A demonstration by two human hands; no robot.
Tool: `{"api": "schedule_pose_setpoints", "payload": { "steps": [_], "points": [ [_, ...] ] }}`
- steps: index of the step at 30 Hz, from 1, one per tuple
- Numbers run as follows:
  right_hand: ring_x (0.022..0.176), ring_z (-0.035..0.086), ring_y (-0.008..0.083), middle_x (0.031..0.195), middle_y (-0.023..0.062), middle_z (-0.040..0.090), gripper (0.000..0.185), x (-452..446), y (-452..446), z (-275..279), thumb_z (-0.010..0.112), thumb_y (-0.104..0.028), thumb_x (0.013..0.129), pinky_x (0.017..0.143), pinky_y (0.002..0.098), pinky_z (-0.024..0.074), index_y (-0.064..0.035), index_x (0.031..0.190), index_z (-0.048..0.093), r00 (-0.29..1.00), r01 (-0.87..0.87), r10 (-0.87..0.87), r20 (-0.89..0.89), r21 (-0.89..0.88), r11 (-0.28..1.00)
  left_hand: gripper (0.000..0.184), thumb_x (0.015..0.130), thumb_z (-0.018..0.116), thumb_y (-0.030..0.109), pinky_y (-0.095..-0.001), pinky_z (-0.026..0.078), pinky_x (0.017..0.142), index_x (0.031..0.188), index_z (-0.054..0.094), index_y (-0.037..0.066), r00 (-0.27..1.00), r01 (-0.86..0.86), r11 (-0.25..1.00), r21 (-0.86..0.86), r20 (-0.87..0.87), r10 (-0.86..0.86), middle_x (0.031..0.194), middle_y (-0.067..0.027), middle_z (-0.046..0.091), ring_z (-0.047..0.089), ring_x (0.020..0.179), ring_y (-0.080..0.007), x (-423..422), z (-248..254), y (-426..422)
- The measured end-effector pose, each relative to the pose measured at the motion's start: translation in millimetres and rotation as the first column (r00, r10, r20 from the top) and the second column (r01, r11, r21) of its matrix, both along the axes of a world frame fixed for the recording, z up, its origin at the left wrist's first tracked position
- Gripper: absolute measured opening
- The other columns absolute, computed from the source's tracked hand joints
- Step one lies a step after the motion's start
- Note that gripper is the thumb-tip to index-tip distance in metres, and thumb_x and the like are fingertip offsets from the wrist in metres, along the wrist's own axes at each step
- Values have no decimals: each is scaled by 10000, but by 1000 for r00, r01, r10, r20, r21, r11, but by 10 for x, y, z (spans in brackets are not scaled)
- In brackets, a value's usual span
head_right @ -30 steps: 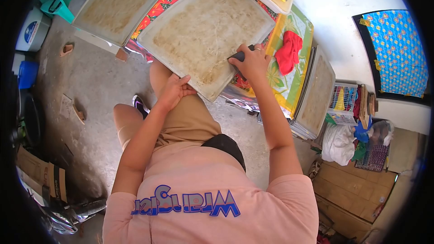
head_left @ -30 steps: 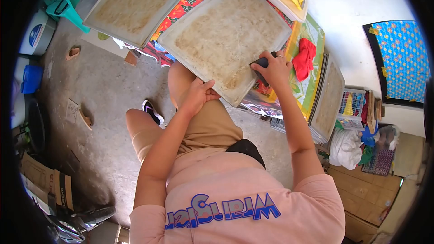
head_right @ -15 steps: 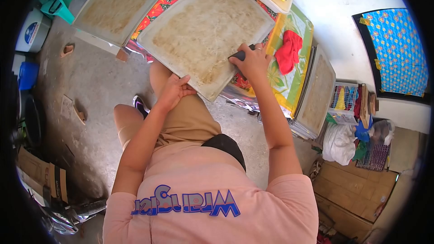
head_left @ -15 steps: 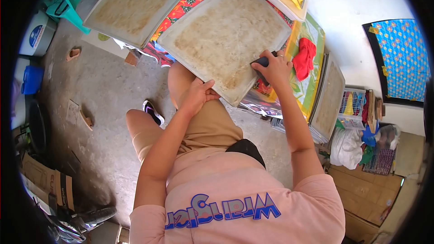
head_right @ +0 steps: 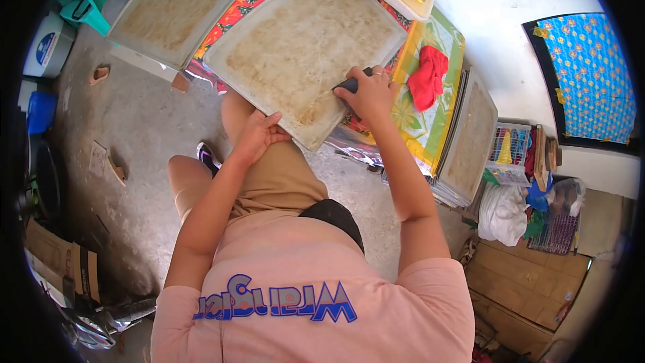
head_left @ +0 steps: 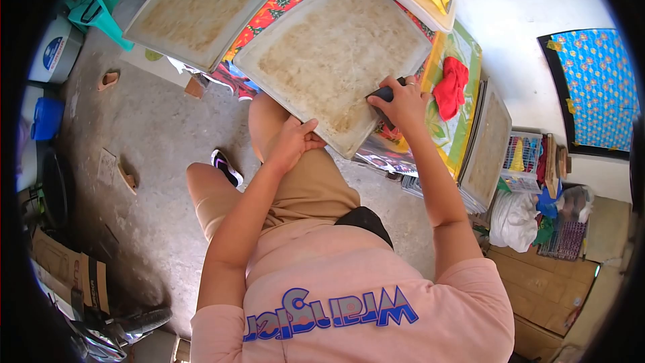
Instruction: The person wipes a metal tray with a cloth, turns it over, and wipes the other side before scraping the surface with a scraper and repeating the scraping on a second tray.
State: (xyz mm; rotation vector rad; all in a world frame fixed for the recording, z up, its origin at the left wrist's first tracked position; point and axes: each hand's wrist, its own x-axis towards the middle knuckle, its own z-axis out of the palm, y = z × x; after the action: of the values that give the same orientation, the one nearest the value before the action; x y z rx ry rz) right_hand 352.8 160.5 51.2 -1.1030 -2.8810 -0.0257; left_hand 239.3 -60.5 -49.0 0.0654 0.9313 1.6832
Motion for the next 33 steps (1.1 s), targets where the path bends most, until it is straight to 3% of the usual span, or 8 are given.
{"api": "schedule_pose_setpoints", "payload": {
  "steps": [9, 14, 17, 18, 21, 25, 28, 33],
  "points": [
    [1052, 558, 339, 1106, 154, 581, 410, 8, -125, -32, 793, -473, 673, 853, 461, 363, -241, 993, 683, 998, -63, 63, -19, -18, 998, 320, 982, 541, 170, -378, 583, 771, 1240, 471, -5, 1000, 7, 1000, 6, -2, -7, 1036, -132, 654, 674, 839, -216, -3, 14, -19],
    [1030, 569, 323, 1052, 140, 605, 415, -9, 0, 42, 797, -465, 666, 848, 463, 364, -229, 988, 685, 995, 102, -101, 22, -85, 991, 330, 984, 535, 167, -382, 584, 779, 1259, 466, -2, 999, 33, 999, 23, 0, -33, 1085, -135, 654, 678, 886, -218, -30, 4, -1],
    [1026, 569, 317, 1007, 128, 608, 411, 59, -220, -11, 798, -458, 668, 851, 459, 362, -229, 989, 683, 990, -115, 110, -87, -62, 991, 329, 986, 526, 160, -386, 586, 787, 1269, 463, 4, 999, 26, 1000, 5, -19, -25, 1115, -132, 650, 679, 909, -222, -15, 29, -25],
    [1032, 558, 308, 1000, 125, 607, 408, 43, -329, 8, 802, -448, 666, 863, 463, 354, -231, 989, 681, 990, -138, 137, -16, -109, 984, 329, 986, 523, 158, -386, 586, 788, 1271, 462, 6, 1000, 23, 1000, 6, -18, -23, 1119, -130, 649, 679, 911, -222, -10, 48, -20],
    [1035, 548, 303, 1015, 121, 597, 414, 55, -452, 2, 803, -446, 660, 865, 461, 353, -235, 994, 679, 990, -138, 135, -39, -84, 987, 329, 988, 516, 151, -383, 588, 791, 1280, 458, 9, 999, 30, 1000, 4, -28, -30, 1120, -128, 649, 680, 912, -223, -18, 50, 2],
    [1030, 546, 304, 1035, 117, 569, 400, 80, -216, -68, 803, -452, 649, 859, 464, 345, -244, 966, 674, 994, 36, -49, -101, -130, 991, 318, 991, 508, 150, -379, 590, 789, 1272, 461, 9, 998, 21, 999, -29, -57, -23, 1117, -133, 649, 681, 911, -221, -14, 94, -17],
    [1035, 548, 305, 1044, 122, 579, 386, 71, -504, -79, 802, -443, 653, 865, 466, 337, -239, 953, 671, 980, -154, 127, -154, -178, 972, 286, 993, 501, 147, -379, 591, 790, 1245, 477, 12, 997, 63, 997, -38, -38, -64, 1109, -138, 651, 682, 907, -218, -53, 22, -20],
    [1016, 574, 323, 1062, 128, 587, 378, 150, -213, -134, 775, -443, 700, 852, 448, 383, -245, 1008, 680, 952, -20, -72, -299, -293, 956, 319, 1004, 478, 159, -379, 586, 787, 1278, 402, 15, 998, -24, 994, -105, -63, 17, 1087, -151, 628, 671, 903, -244, 0, 133, -37]
  ]
}}
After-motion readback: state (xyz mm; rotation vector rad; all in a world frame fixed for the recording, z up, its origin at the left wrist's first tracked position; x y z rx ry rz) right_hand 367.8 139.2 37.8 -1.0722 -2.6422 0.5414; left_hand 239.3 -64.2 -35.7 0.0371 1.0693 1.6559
